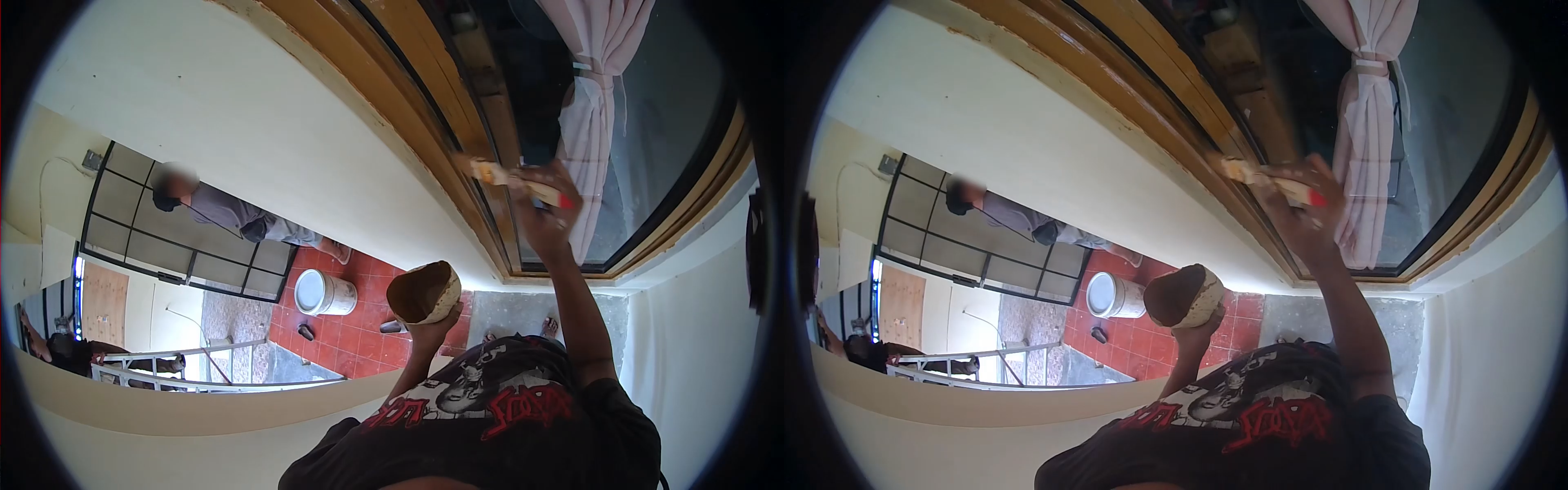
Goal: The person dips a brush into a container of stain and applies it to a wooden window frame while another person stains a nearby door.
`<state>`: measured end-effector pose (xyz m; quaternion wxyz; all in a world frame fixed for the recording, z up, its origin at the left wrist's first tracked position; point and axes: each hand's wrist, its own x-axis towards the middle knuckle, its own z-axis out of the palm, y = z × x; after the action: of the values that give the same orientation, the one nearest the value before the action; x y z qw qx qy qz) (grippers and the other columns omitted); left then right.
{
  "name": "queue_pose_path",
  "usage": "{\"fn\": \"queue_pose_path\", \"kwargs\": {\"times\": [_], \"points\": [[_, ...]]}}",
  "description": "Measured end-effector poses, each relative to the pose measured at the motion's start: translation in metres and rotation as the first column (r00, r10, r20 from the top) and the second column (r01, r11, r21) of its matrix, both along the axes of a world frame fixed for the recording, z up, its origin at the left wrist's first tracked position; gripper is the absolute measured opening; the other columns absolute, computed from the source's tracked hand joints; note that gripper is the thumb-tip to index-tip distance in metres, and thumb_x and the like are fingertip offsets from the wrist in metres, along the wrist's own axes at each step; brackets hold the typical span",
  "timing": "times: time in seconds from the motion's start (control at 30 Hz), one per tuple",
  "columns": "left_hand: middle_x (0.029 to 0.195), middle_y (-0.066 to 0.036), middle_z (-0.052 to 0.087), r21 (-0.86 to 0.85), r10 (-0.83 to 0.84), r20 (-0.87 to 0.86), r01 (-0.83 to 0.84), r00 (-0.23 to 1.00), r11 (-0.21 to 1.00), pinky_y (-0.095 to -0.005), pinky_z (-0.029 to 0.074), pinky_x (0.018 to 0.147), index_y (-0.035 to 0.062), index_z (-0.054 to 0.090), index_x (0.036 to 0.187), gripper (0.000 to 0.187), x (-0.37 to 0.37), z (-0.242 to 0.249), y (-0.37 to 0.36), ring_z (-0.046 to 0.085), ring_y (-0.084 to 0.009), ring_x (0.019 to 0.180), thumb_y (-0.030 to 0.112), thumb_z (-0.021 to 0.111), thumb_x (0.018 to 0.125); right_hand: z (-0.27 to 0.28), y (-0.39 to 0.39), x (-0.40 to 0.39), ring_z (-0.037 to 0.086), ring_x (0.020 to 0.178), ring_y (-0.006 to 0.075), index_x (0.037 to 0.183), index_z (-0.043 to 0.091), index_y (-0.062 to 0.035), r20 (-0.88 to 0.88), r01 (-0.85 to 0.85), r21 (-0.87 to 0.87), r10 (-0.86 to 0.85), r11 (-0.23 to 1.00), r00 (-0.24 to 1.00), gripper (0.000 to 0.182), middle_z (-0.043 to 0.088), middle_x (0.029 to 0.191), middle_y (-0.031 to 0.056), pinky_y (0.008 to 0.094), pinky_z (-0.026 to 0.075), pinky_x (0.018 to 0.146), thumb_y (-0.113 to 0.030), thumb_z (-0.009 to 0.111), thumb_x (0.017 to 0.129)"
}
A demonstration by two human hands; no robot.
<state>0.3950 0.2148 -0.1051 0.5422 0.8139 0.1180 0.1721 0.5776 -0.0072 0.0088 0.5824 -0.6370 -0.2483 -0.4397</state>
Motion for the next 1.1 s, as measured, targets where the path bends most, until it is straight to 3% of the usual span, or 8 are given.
{"fn": "queue_pose_path", "kwargs": {"times": [0.07, 0.27, 0.37, 0.43, 0.6, 0.73, 0.87, 1.1], "points": [[0.124, -0.01, 0.061, -0.055, -0.026, -0.04, 0.023, 0.999, 0.998, -0.0341, 0.051, 0.095, 0.0009, 0.05, 0.134, 0.074, 0.002, 0.0, -0.001, 0.062, -0.0213, 0.112, 0.015, 0.089, 0.072, -0.005, -0.013, -0.019, 0.066, 0.081, 0.0147, 0.092, 0.072, -0.0025, -0.172, 0.007, 0.236, 0.035, 0.972, 0.984, 0.012, 0.073, 0.092, 0.0079, 0.0279, 0.051, 0.072, -0.01, 0.079, 0.085], [0.129, -0.012, 0.057, -0.084, -0.189, -0.032, 0.185, 0.982, 0.979, -0.0376, 0.048, 0.101, 0.0016, 0.044, 0.137, 0.086, 0.011, -0.001, -0.018, 0.058, -0.0234, 0.12, 0.015, 0.092, 0.067, -0.034, -0.088, -0.055, 0.038, 0.061, 0.0036, 0.103, 0.072, 0.0013, -0.491, 0.225, 0.257, -0.074, 0.94, 0.868, 0.021, 0.053, 0.075, -0.0039, 0.0193, 0.032, 0.057, -0.018, 0.069, 0.097], [0.131, -0.013, 0.054, -0.101, -0.277, 0.0, 0.276, 0.961, 0.956, -0.0393, 0.046, 0.104, 0.0022, 0.038, 0.139, 0.095, 0.015, -0.011, -0.028, 0.055, -0.0244, 0.123, 0.016, 0.093, 0.063, -0.041, -0.104, -0.074, 0.038, 0.063, 0.004, 0.104, 0.07, 0.0013, -0.626, 0.287, 0.219, -0.091, 0.932, 0.774, 0.026, 0.052, 0.077, -0.0031, 0.0195, 0.033, 0.057, -0.024, 0.067, 0.099], [0.132, -0.014, 0.051, -0.177, -0.364, 0.088, 0.374, 0.927, 0.91, -0.0408, 0.043, 0.106, 0.0025, 0.033, 0.14, 0.1, 0.022, -0.017, -0.036, 0.053, -0.0256, 0.125, 0.016, 0.094, 0.061, -0.039, -0.1, -0.079, 0.039, 0.061, 0.004, 0.1, 0.07, 0.0019, -0.687, 0.438, 0.401, -0.053, 0.805, 0.725, 0.024, 0.049, 0.071, -0.0026, 0.0211, 0.027, 0.052, -0.022, 0.067, 0.098], [0.132, -0.014, 0.05, -0.111, -0.44, 0.087, 0.447, 0.894, 0.888, -0.0409, 0.043, 0.106, 0.0026, 0.035, 0.139, 0.1, 0.035, -0.017, -0.056, 0.052, -0.0257, 0.125, 0.016, 0.095, 0.061, -0.044, -0.106, -0.095, 0.046, 0.064, 0.0054, 0.098, 0.07, 0.0015, -0.655, 0.281, 0.472, 0.119, 0.836, 0.747, 0.022, 0.055, 0.075, 0.0, 0.0192, 0.032, 0.055, -0.02, 0.066, 0.098], [0.131, -0.012, 0.051, -0.105, -0.451, 0.25, 0.487, 0.857, 0.867, -0.0401, 0.041, 0.107, 0.0027, 0.039, 0.138, 0.1, 0.051, -0.013, -0.085, 0.051, -0.0252, 0.125, 0.022, 0.096, 0.058, -0.011, -0.113, -0.099, 0.058, 0.075, 0.016, 0.09, 0.073, -0.0001, -0.451, -0.217, 0.041, 0.212, 0.975, 0.867, 0.016, 0.068, 0.084, 0.0072, 0.0292, 0.045, 0.069, -0.012, 0.08, 0.082], [0.127, -0.012, 0.053, -0.007, -0.534, 0.267, 0.556, 0.802, 0.831, -0.0356, 0.047, 0.101, 0.0037, 0.039, 0.137, 0.096, 0.063, -0.016, -0.111, 0.056, -0.0228, 0.12, 0.016, 0.095, 0.06, 0.028, -0.124, -0.092, 0.063, 0.075, 0.0212, 0.092, 0.074, -0.0061, -0.413, -0.453, -0.479, 0.262, 0.752, 0.872, 0.024, 0.074, 0.087, 0.0055, 0.0331, 0.048, 0.067, -0.018, 0.084, 0.075], [0.128, -0.012, 0.054, -0.234, -0.584, 0.317, 0.659, 0.747, 0.715, -0.0365, 0.048, 0.1, 0.0047, 0.04, 0.137, 0.097, 0.067, -0.033, -0.155, 0.058, -0.0241, 0.118, 0.019, 0.096, 0.059, 0.01, -0.132, -0.082, 0.059, 0.072, 0.0203, 0.09, 0.071, -0.0065, -0.382, -0.43, -0.719, 0.205, 0.546, 0.901, 0.025, 0.071, 0.085, 0.0044, 0.0327, 0.048, 0.058, -0.015, 0.085, 0.071]]}}
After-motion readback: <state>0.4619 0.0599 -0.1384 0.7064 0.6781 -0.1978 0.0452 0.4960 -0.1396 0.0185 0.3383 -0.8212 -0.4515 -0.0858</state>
